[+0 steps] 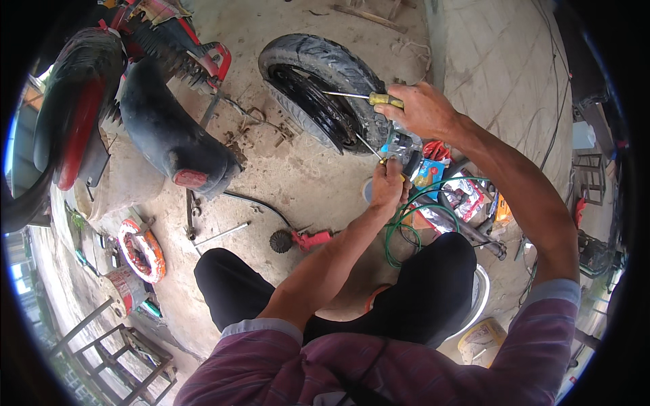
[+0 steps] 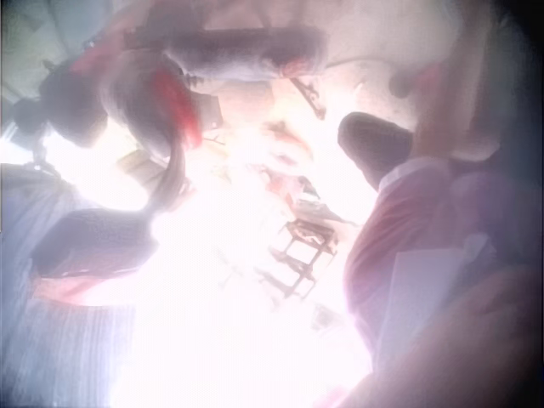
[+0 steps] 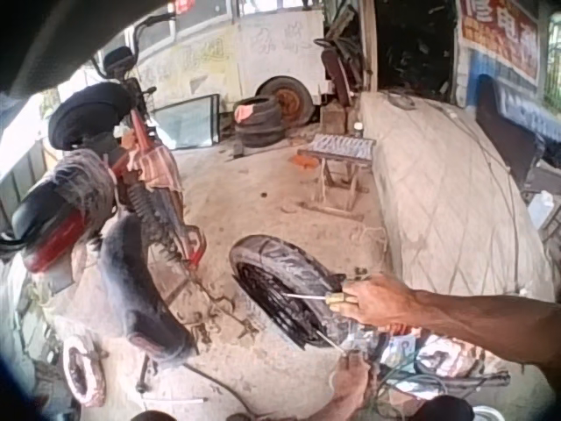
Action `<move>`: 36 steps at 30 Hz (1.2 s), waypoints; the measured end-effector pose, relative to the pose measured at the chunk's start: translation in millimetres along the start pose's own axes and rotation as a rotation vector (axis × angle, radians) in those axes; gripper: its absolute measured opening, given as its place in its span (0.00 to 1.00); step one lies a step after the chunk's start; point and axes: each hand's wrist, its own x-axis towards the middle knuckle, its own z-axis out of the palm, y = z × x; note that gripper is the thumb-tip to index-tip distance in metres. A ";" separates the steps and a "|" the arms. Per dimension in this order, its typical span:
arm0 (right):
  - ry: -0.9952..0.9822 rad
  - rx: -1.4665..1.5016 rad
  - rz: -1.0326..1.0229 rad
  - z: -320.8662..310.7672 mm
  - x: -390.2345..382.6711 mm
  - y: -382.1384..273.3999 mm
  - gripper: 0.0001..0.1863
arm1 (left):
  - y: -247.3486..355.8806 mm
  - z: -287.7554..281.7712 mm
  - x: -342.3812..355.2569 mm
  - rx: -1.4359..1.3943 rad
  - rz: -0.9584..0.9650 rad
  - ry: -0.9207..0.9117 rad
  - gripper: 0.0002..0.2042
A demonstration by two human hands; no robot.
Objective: The person removes a motorcycle tire from its rim using a screwdriver, then cleans the rim with a cloth. The person works on the tire and rim while sitting on the floor in a workshop.
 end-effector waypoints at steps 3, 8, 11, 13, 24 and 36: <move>0.034 -0.031 0.007 3.2 -2.9 6.7 0.25 | 21.2 -31.8 -18.2 0.034 -0.125 -0.097 0.19; 0.098 -0.018 0.025 13.1 -2.2 3.8 0.25 | 3.0 -136.3 -62.0 0.782 -0.248 -0.135 0.21; 0.116 0.033 0.050 22.6 -2.4 0.5 0.25 | 33.0 -169.8 -85.1 1.485 0.267 0.131 0.18; 0.090 0.119 0.058 41.0 -9.1 -2.8 0.24 | 94.9 -160.4 -77.0 1.203 0.634 0.181 0.16; 0.232 0.172 0.155 59.8 -7.9 -14.0 0.22 | 324.0 -74.3 88.9 1.372 1.164 -0.021 0.24; 0.364 0.174 0.157 82.3 -31.3 -12.0 0.25 | 368.4 -63.7 36.5 2.067 0.832 -0.317 0.43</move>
